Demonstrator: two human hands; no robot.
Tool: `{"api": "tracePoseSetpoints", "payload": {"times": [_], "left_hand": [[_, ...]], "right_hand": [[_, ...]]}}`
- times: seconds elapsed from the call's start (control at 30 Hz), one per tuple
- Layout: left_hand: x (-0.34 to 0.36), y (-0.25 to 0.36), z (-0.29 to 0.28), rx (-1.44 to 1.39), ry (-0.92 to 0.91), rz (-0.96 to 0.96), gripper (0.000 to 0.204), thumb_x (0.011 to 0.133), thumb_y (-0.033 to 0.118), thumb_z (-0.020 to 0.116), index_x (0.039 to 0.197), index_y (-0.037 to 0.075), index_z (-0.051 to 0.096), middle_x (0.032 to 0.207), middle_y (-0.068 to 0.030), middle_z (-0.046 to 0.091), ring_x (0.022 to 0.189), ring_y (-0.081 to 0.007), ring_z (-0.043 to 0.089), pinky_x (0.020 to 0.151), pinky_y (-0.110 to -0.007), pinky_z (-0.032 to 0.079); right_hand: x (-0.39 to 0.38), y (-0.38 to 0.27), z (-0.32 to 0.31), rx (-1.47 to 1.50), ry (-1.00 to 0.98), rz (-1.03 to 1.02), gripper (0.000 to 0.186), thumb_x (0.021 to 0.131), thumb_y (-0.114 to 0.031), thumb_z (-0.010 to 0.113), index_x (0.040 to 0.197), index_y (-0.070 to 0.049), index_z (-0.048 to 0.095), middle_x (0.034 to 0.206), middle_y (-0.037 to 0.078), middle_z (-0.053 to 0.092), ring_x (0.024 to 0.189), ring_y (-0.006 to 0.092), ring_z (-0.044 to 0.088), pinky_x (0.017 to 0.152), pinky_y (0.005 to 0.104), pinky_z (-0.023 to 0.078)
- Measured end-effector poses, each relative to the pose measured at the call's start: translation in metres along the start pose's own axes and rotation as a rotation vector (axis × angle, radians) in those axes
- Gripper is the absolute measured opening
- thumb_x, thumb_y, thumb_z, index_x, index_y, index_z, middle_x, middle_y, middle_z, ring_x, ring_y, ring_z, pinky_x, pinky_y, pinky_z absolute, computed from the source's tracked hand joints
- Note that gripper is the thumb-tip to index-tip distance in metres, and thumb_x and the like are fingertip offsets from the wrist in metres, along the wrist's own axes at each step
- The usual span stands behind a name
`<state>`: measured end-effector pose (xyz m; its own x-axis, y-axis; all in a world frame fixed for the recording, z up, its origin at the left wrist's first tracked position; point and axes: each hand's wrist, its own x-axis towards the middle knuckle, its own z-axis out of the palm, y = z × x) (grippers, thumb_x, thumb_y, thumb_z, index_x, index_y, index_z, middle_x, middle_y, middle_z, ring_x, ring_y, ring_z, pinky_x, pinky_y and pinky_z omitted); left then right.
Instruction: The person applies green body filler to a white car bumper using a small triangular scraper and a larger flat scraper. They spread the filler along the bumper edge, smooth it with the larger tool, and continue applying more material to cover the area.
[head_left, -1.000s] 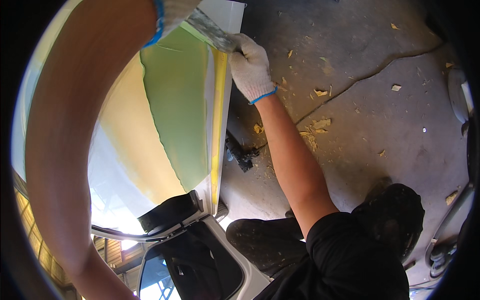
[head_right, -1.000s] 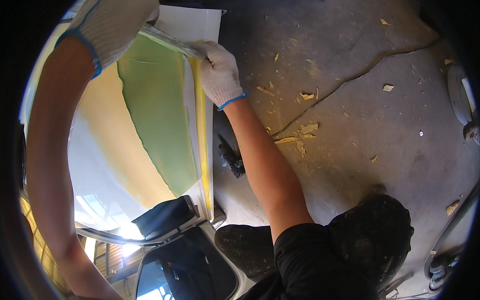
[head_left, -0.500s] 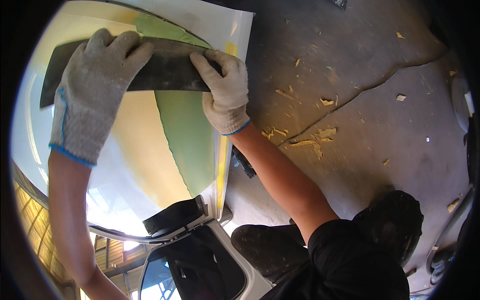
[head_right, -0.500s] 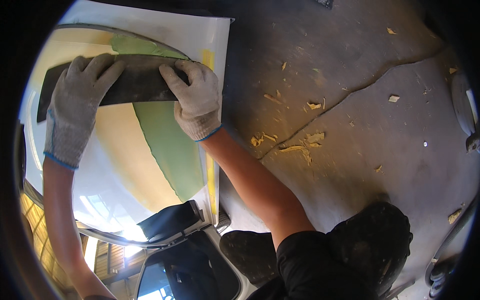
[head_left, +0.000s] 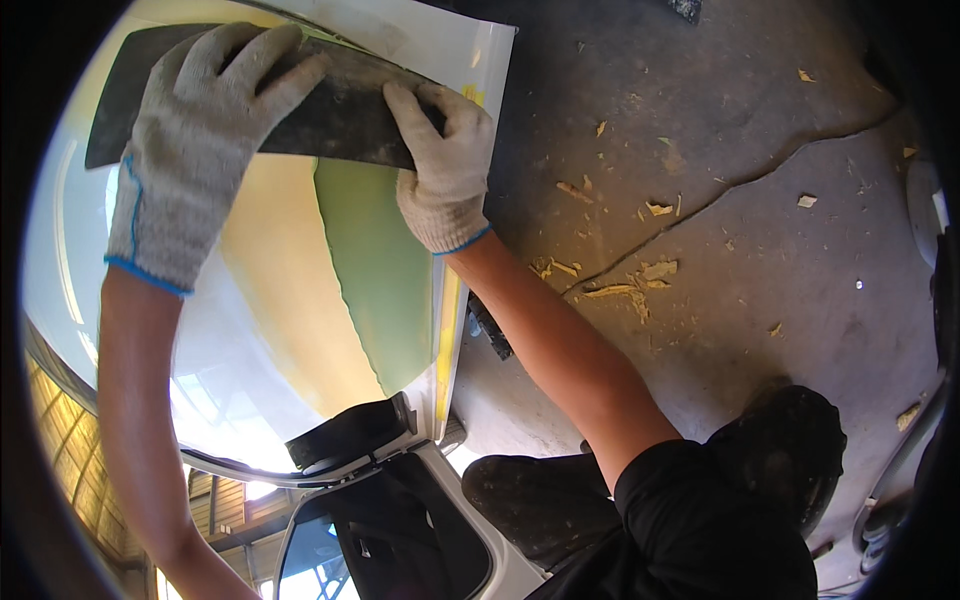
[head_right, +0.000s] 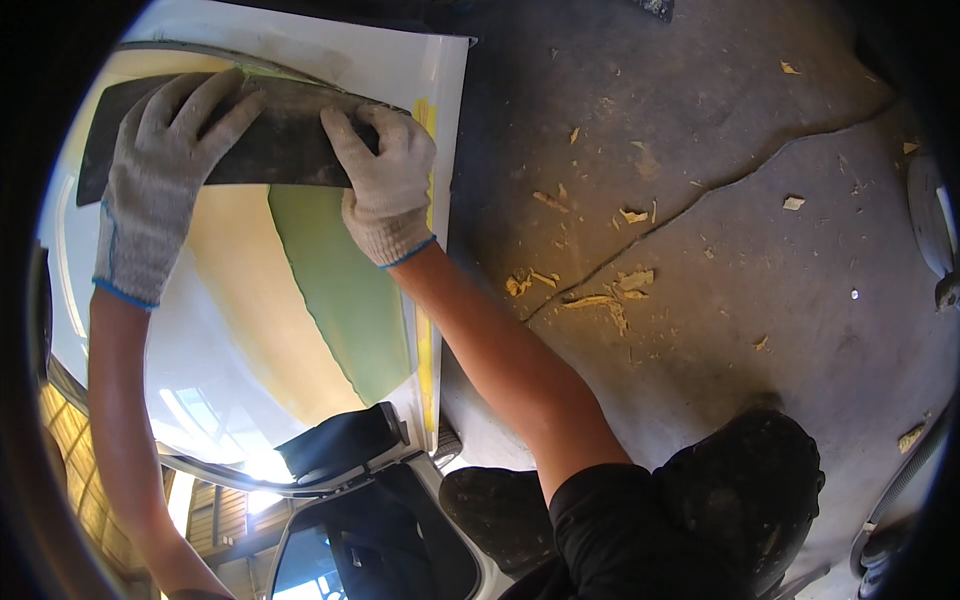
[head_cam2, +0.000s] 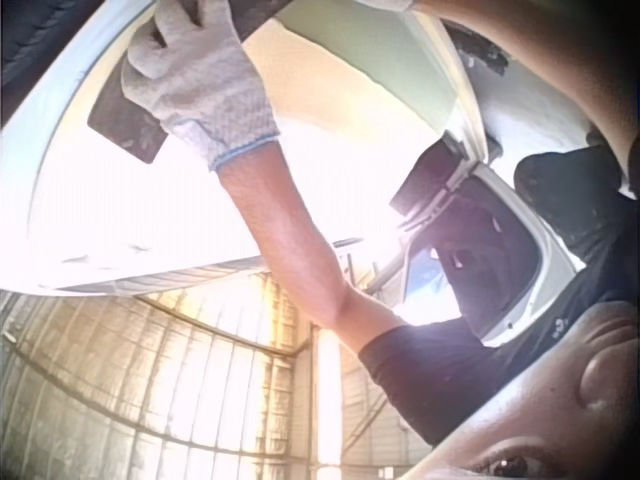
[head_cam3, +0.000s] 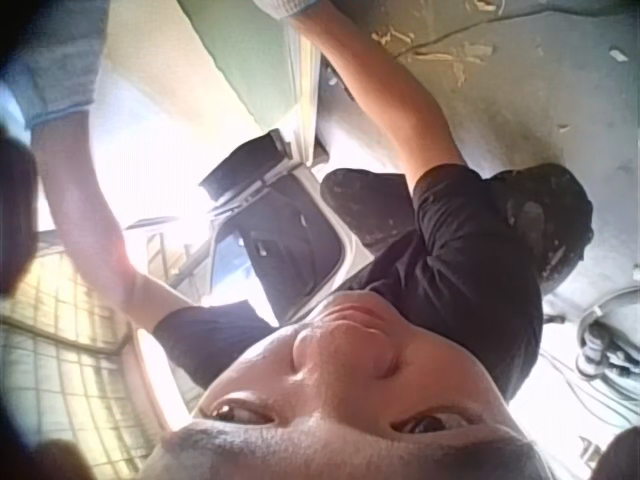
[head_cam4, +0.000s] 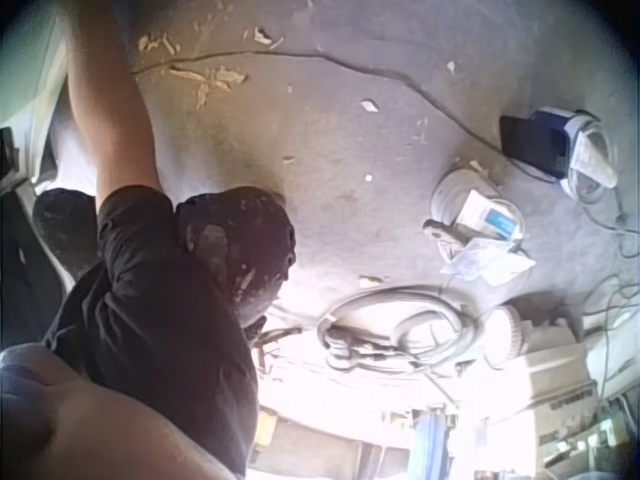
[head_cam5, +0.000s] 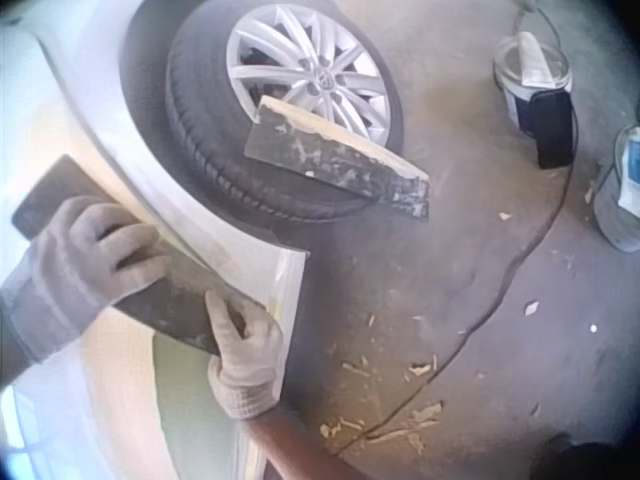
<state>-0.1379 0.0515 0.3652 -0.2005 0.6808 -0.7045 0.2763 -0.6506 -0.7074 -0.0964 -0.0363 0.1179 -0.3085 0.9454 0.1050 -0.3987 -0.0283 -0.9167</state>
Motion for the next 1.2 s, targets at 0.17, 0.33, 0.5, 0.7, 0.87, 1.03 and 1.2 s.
{"api": "tracePoseSetpoints", "payload": {"times": [0.17,0.33,0.5,0.7,0.87,1.03,1.2], "left_hand": [[-0.02,0.038,0.006,-0.101,0.034,-0.071,0.058,0.081,0.013,0.069,0.136,0.031,0.065,0.139,0.0036,0.059,0.122,-0.0206,0.06,0.101,-0.039,0.057],[-0.035,0.065,-0.029,-0.209,-0.017,-0.174,0.052,0.079,0.013,0.073,0.128,0.028,0.07,0.133,0.003,0.059,0.122,-0.0203,0.058,0.1,-0.04,0.057],[-0.007,0.027,-0.011,0.027,0.018,-0.036,0.065,0.08,0.012,0.072,0.141,0.031,0.061,0.137,0.0015,0.061,0.121,-0.0217,0.062,0.098,-0.038,0.059],[0.0,0.016,0.012,0.011,-0.004,0.009,0.064,0.08,0.014,0.073,0.14,0.033,0.063,0.135,0.0029,0.063,0.119,-0.0218,0.064,0.097,-0.039,0.06],[-0.026,0.059,0.003,-0.063,-0.056,-0.121,0.061,0.083,0.015,0.066,0.14,0.038,0.063,0.135,0.0039,0.06,0.117,-0.0198,0.062,0.096,-0.039,0.058],[-0.081,0.118,-0.018,-0.236,-0.055,-0.271,0.045,0.08,0.017,0.071,0.121,0.034,0.073,0.127,0.0108,0.059,0.111,-0.0161,0.06,0.095,-0.037,0.057],[-0.063,0.104,-0.028,-0.2,0.031,-0.239,0.049,0.077,0.013,0.072,0.122,0.033,0.073,0.13,0.0085,0.058,0.114,-0.0173,0.061,0.092,-0.034,0.06]], "right_hand": [[-0.039,0.012,0.011,0.022,-0.098,0.052,0.073,0.069,0.013,0.061,0.134,-0.02,0.07,0.119,0.013,0.063,0.111,0.0359,0.057,0.095,0.0472,0.047],[-0.048,0.013,-0.016,0.077,-0.136,-0.001,0.068,0.069,0.01,0.063,0.13,-0.02,0.072,0.118,0.013,0.063,0.11,0.0359,0.058,0.095,0.0464,0.048],[-0.019,0.01,-0.006,0.008,-0.041,0.015,0.074,0.068,0.012,0.06,0.133,-0.021,0.071,0.119,0.013,0.063,0.111,0.0378,0.058,0.095,0.0482,0.049],[-0.021,0.012,0.012,0.076,-0.059,0.051,0.076,0.068,0.015,0.059,0.133,-0.022,0.07,0.126,0.013,0.059,0.117,0.0371,0.053,0.098,0.0481,0.047],[-0.06,0.027,0.021,0.062,-0.066,-0.016,0.071,0.07,0.013,0.06,0.132,-0.02,0.071,0.122,0.013,0.06,0.113,0.0368,0.056,0.097,0.0467,0.048],[-0.119,0.012,-0.004,0.018,-0.257,-0.044,0.064,0.072,0.007,0.067,0.131,-0.016,0.073,0.12,0.014,0.061,0.114,0.0353,0.056,0.098,0.0442,0.049],[-0.094,0.01,-0.032,-0.008,-0.238,-0.031,0.06,0.074,0.005,0.067,0.128,-0.018,0.075,0.124,0.014,0.061,0.116,0.0353,0.054,0.101,0.0448,0.048]]}}
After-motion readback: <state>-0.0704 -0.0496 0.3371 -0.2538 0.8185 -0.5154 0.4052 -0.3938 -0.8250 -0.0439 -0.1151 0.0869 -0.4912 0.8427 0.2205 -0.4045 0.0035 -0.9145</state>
